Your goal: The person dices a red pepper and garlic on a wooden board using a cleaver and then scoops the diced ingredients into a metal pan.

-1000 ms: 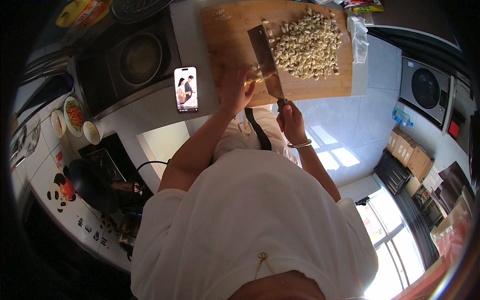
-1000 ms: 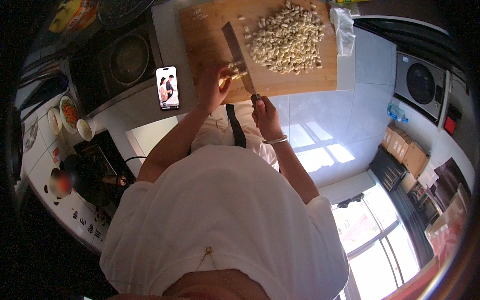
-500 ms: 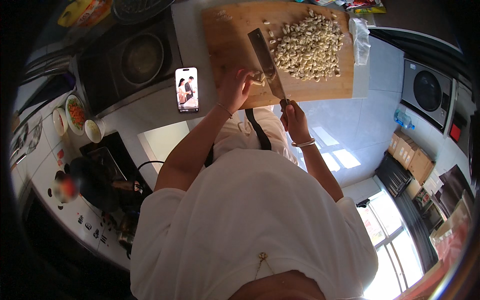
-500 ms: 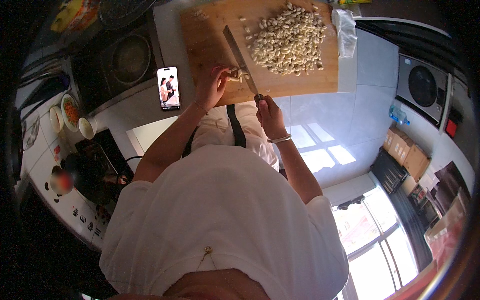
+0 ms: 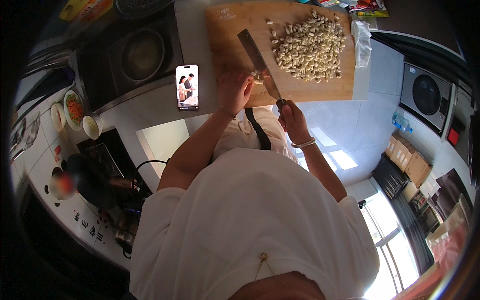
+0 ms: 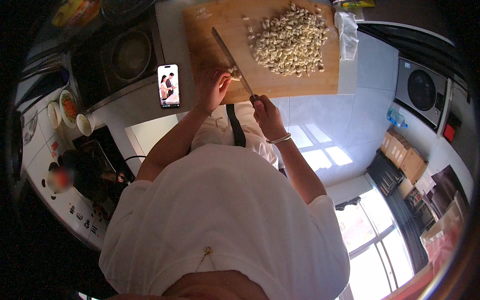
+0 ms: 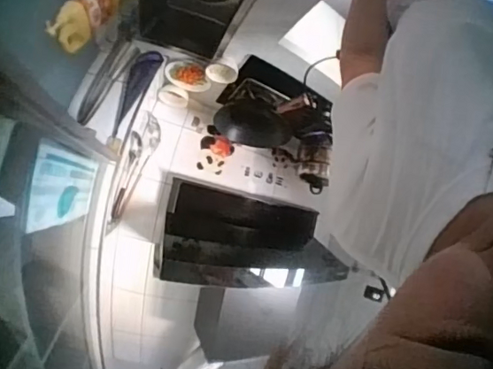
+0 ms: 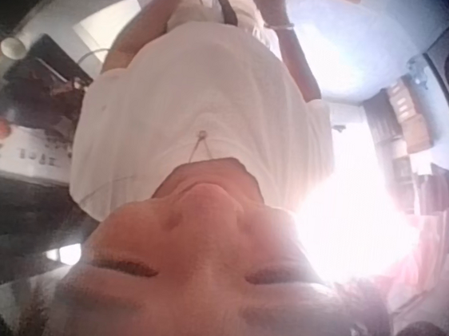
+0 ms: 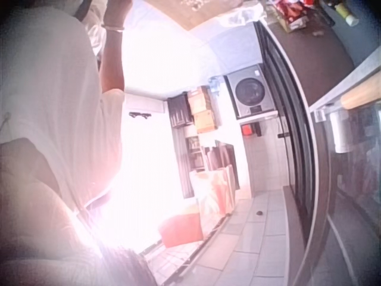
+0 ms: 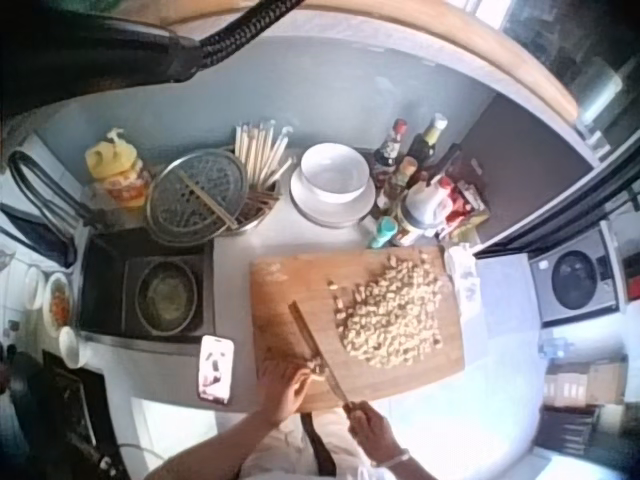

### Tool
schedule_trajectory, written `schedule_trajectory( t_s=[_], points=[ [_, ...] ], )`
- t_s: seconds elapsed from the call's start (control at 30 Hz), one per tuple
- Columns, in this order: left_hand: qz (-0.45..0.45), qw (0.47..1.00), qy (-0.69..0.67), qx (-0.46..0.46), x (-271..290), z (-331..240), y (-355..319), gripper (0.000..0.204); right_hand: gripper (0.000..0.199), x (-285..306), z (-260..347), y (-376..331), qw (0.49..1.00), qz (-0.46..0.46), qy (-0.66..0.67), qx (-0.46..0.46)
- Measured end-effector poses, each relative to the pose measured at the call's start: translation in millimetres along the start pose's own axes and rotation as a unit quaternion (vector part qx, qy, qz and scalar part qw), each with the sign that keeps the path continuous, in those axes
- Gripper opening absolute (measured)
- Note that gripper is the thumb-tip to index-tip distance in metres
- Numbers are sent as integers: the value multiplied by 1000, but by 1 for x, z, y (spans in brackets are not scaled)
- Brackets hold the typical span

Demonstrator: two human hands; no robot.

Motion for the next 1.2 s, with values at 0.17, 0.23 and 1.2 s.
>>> schedule_trajectory(
  t_s=[0.17,0.23,1.2],
  points=[
    [-26,998,48,13,-1,-6,1,16,31,-15,-18,12,998,-10,62,24],
    [-12,998,52,26,0,-6,1,12,31,-15,-14,12,998,-10,54,31],
    [34,994,12,101,-11,7,-6,10,40,-28,-12,8,991,-2,130,28]
  ],
)
Point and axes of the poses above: each hand's wrist, its own y-axis towards the middle knuckle, its own x-axis out of the back of the hand, z = x × y, the point moved 3 cm from there along y, towards the middle knuckle, and after that the axes turned 2 degrees about y, right-handed, at the moved point
